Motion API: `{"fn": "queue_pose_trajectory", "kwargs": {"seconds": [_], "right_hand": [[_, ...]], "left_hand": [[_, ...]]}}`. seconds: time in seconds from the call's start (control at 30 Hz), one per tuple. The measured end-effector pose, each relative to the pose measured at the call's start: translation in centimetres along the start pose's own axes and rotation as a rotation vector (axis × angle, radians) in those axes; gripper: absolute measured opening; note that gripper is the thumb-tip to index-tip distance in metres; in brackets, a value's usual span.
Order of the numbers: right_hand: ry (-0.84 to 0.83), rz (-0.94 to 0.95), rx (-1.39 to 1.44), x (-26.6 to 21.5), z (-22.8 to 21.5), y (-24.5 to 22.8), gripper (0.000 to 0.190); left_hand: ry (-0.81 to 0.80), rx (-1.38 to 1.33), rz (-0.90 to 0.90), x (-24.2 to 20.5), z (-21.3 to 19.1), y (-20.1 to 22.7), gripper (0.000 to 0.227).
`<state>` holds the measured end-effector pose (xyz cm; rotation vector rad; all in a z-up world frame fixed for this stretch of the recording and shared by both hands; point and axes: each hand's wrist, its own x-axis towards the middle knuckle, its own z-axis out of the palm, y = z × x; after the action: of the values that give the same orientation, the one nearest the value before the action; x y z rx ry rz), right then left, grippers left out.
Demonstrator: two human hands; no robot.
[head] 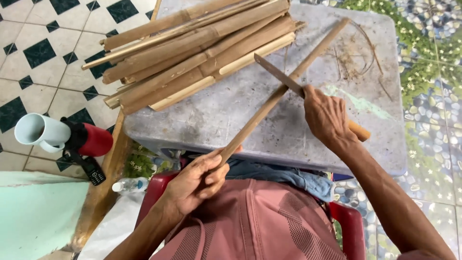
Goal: The person selects a bamboo stick from a pile and uses a machete to shave its surface, repeatedly striking and scraping along the length of the stick to remove the outer layer.
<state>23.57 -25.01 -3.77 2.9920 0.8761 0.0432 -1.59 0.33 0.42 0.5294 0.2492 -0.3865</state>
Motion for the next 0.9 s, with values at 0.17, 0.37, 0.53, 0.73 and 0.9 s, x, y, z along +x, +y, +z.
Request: {"fn": "queue_pose_trajectory", "kwargs": {"seconds": [0.17, 0.37, 0.53, 0.73, 0.9], "right_hand": [[0.146, -0.053, -0.018, 1.1, -0.6, -0.4, 0.023], [0.150, 0.003, -0.064, 2.0, -0.9, 0.2, 0.034], [-0.018, 0.009, -0.056, 0.8, -0.4, 0.0, 0.025], [-0.061, 0.011, 0.072, -1.5, -2.7, -3.4, 0.009], [-0.079, 0.078, -0.046, 0.2, -2.2, -2.3, 0.007]], "left_hand": [[0.000, -0.045, 0.033, 0.4, -0.4, -0.1, 0.048], [0.048, -0.042, 0.022, 0.0, -0.3, 0.3, 0.047], [0.148, 0.463, 0.047, -0.1, -1.0, -0.7, 0.080], [0.181, 0.733, 0.287, 1.3, -3.3, -1.3, 0.056], [0.202, 0.734, 0.274, 0.2, -1.5, -0.6, 0.053]]}}
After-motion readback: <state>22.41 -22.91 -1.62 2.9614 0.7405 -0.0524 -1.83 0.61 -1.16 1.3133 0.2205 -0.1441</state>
